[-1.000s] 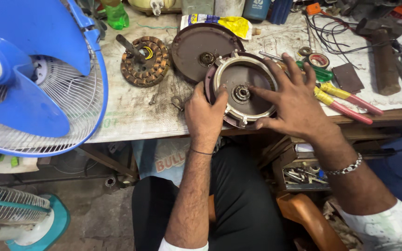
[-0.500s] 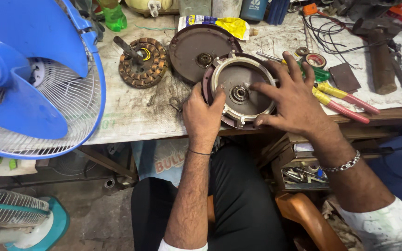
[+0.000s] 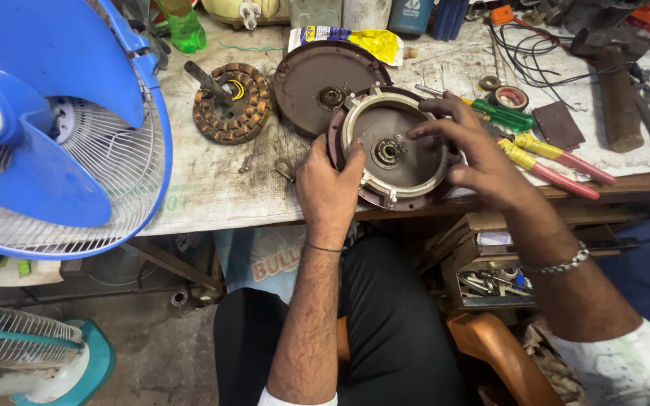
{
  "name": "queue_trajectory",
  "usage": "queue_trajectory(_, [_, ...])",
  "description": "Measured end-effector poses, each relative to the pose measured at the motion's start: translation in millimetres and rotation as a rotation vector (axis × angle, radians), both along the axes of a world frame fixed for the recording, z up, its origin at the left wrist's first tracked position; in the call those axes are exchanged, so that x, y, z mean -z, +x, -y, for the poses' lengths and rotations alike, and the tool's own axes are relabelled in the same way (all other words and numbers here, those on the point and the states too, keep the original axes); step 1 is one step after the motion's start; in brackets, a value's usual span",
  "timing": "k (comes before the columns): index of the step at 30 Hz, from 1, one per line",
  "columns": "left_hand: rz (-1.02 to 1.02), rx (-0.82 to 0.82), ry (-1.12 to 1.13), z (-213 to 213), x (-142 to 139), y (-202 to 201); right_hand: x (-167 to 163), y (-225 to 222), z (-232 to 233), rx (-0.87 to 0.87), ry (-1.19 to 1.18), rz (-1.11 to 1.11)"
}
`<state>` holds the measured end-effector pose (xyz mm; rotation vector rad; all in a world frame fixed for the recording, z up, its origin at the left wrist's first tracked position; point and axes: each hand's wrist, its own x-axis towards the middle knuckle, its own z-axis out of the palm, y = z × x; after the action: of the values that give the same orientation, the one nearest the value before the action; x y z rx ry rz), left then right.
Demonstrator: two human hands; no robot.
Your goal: The person applies grease to the bearing area of a fan motor end cap and then to the bearing inside the motor housing, spreading it by hand. They handle the end cap and motor housing separately on a cluttered workbench.
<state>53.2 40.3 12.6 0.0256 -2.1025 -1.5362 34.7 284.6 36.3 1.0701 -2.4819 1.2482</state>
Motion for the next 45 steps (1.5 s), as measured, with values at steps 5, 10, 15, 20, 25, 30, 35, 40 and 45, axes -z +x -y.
queue_trajectory(5, [-0.016, -0.010, -0.027, 0, 3, -2, -10, 13, -7, -0.211, -0.214, 0.094])
queue_trajectory(10, [-0.018, -0.013, -0.032, 1, 4, -2, -13, 39, -12, -0.037, -0.108, -0.032])
queue_trajectory(15, [-0.005, -0.013, -0.013, 0, 5, -3, 3, 72, -13, 0.385, 0.187, -0.371])
queue_trajectory(20, [-0.025, -0.024, -0.044, 0, 6, -3, 30, 86, -12, 0.532, 0.292, -0.424])
queue_trajectory(25, [-0.015, 0.010, -0.012, 0, 4, -2, 44, 84, -10, 0.591, 0.396, -0.463])
queue_trajectory(30, [-0.014, 0.004, -0.017, 0, 3, -1, 42, 81, -11, 0.625, 0.417, -0.433])
queue_trajectory(35, [0.005, -0.010, -0.039, -1, 2, -1, 37, 80, -9, 0.628, 0.456, -0.378])
queue_trajectory(40, [-0.015, 0.017, 0.006, 0, 1, 1, 35, 80, -7, 0.627, 0.477, -0.367])
queue_trajectory(45, [0.000, 0.002, -0.010, 0, 1, 0, 35, 83, -8, 0.632, 0.504, -0.396])
